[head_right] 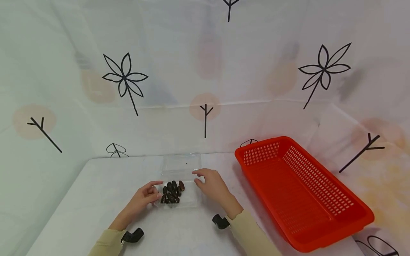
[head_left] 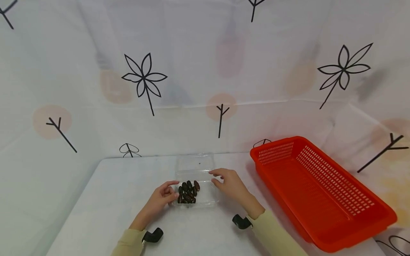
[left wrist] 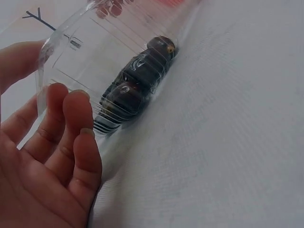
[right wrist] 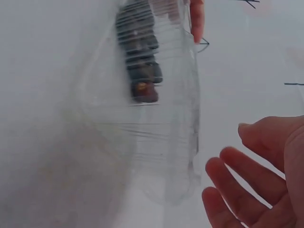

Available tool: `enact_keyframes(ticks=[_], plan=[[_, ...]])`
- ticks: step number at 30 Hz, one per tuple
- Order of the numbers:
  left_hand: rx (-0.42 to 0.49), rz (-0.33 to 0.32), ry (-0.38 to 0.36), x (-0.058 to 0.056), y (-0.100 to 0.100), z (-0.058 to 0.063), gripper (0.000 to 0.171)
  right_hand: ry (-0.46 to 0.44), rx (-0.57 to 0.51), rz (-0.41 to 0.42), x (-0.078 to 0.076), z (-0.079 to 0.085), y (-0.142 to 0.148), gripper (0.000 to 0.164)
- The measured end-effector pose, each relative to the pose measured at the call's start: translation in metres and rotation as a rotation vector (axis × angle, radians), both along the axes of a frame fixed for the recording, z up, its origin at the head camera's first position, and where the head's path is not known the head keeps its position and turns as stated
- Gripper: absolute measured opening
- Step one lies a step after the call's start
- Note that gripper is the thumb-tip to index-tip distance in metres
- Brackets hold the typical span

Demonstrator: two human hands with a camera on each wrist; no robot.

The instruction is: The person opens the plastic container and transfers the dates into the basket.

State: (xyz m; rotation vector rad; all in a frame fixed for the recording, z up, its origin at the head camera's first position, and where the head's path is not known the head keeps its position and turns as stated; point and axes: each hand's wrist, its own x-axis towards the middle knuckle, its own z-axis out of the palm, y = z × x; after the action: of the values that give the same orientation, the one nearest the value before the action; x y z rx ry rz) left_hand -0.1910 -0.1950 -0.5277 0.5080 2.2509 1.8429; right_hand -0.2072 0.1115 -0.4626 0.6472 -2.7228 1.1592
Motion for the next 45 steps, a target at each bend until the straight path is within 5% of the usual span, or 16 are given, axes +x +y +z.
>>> enact_keyframes(ticks=[12,20,33,45], plan=[[0.108,-0.054,-0.043,-0.001,-0.007,-0.005,0.056,-0.217,0.022,0.318,-0.041,0.009,-0.019,0.021],[0.118,-0.076,-0.053,-0.002,-0.007,-0.005,0.059,-0.41,0.146,0.399,-0.054,0.017,-0.035,0.027],[0.146,-0.09,-0.04,-0.004,-0.007,-0.009,0.059,-0.452,0.304,0.456,-0.064,0.019,-0.049,0.033],[0.138,-0.093,-0.051,-0.005,-0.01,-0.011,0.059,-0.64,0.185,0.481,-0.063,0.01,-0.053,0.039]])
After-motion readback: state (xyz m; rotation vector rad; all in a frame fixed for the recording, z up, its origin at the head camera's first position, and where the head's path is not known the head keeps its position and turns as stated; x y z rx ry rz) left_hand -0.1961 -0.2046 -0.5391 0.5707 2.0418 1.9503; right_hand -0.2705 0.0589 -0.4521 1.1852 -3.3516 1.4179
